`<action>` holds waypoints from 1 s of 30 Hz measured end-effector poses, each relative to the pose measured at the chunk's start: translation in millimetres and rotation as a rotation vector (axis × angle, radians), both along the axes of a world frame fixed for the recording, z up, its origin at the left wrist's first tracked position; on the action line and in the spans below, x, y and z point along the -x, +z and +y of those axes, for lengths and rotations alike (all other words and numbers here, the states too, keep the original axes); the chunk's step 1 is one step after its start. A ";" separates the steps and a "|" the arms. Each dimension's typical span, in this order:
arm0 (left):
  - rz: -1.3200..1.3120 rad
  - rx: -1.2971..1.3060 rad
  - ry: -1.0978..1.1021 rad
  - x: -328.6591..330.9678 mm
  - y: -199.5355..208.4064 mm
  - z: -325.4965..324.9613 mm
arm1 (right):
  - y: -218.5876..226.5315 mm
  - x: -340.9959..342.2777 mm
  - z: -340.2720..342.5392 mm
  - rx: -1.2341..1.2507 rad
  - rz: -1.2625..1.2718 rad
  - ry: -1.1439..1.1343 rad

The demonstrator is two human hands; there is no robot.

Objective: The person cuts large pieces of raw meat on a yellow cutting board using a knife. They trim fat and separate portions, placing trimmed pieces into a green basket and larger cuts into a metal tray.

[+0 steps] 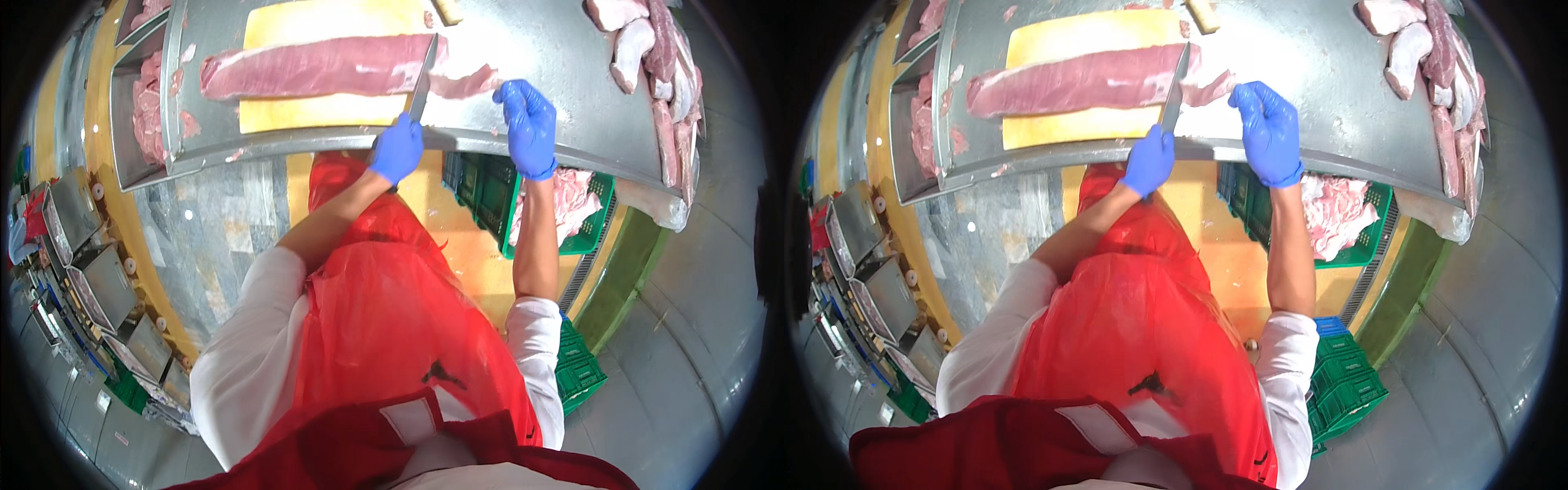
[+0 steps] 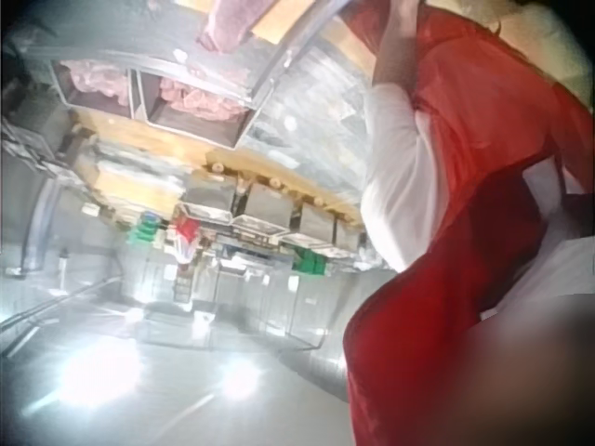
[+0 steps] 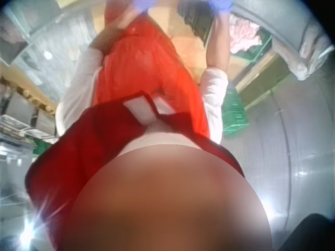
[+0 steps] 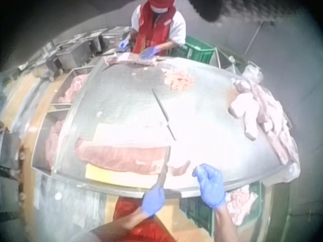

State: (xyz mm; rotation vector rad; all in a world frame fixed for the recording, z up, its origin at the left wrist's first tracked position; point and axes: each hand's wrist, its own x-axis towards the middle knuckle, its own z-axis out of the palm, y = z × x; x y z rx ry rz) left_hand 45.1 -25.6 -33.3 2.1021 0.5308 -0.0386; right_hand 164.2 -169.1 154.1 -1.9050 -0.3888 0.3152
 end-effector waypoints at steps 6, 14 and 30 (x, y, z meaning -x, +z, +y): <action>0.048 -0.018 -0.062 -38.7 4.4 -5.2 | 20.0 3.7 -21.4 -0.002 -0.037 -0.058; 0.048 0.171 -0.345 29.0 41.8 -32.7 | 99.4 7.0 -165.5 -0.349 -0.263 -0.647; 0.097 0.277 0.062 46.9 66.1 117.9 | -219.2 144.2 -283.3 0.843 0.251 -0.582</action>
